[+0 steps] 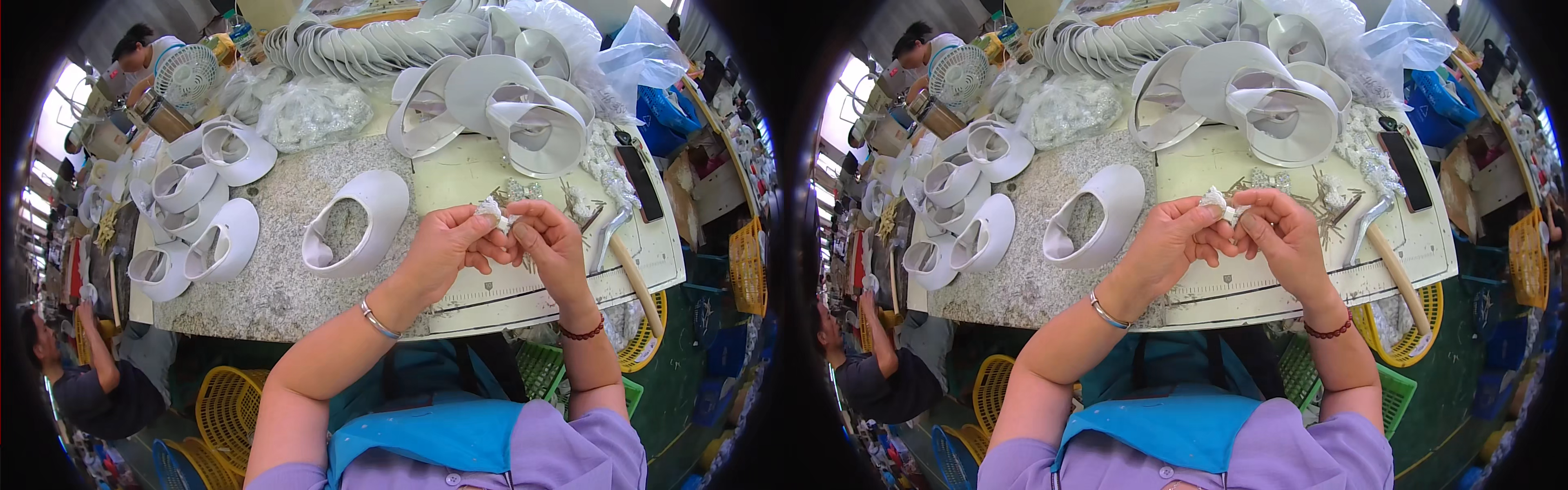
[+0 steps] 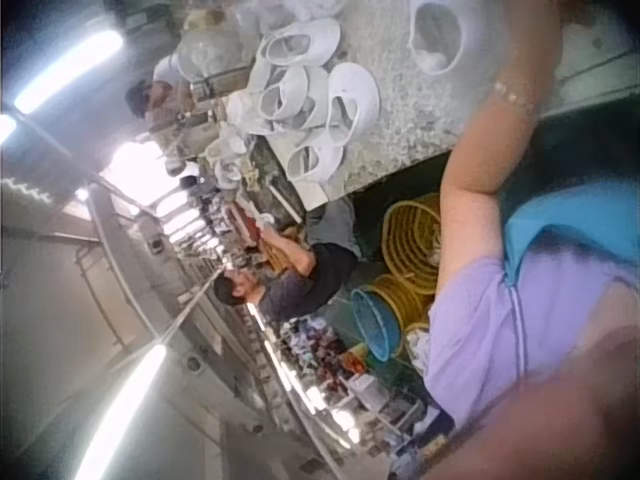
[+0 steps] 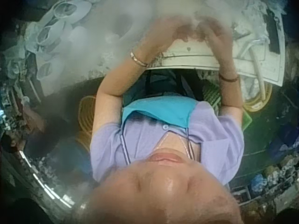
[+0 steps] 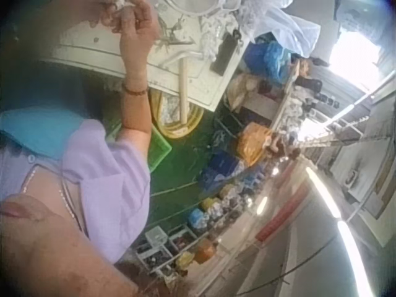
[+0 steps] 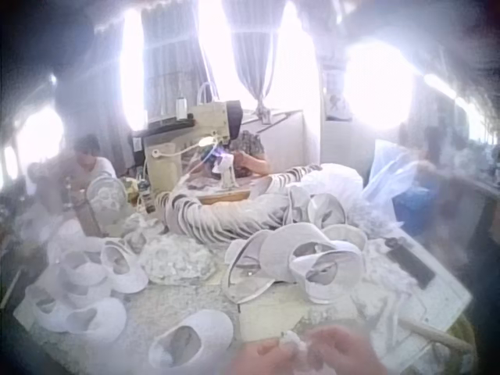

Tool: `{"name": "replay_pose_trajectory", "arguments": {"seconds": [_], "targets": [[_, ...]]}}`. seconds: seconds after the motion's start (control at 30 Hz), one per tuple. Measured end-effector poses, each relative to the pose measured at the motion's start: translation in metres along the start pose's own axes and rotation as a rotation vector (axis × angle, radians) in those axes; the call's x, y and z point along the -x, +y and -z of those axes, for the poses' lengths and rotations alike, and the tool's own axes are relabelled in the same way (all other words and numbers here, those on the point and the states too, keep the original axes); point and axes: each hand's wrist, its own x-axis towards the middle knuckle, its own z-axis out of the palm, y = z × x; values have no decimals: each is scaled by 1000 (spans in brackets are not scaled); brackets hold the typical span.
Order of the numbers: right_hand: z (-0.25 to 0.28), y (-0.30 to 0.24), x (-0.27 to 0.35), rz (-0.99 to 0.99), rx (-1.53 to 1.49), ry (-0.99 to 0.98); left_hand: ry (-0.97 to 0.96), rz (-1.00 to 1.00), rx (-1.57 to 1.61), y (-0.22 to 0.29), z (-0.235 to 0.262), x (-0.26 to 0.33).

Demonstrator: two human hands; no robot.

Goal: The person assembles shoe uppers by attaching decorative bows onto the shoe components by hand and securing the parts using a hammer.

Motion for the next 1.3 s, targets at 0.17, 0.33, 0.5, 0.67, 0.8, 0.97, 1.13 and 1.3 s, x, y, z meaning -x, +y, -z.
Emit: {"name": "replay_pose_trajectory", "arguments": {"seconds": [0.17, 0.33, 0.5, 0.67, 0.8, 0.97, 1.13, 1.3], "targets": [[1, -6, -5, 13, 168, -51, 45, -104, -228, -3, -5, 1], [-7, -13, -7, 5, 158, -7, 47, -194, -186, -4, -7, 3], [-9, -8, -9, 2, 196, 36, 81, -241, -192, -8, -8, 2], [-19, -15, -8, 65, 360, 34, 217, -491, -678, -14, -11, 6], [-24, -16, -7, 290, 753, 40, 231, -714, -932, -15, -10, 2], [-16, -3, -7, 95, 110, 22, 157, -301, -453, -10, -12, 3], [-10, 6, -12, 43, 168, 23, 121, -242, -386, -8, -8, 0], [-12, 7, -14, 71, 227, 43, 127, -191, -313, -4, -9, 1]]}}
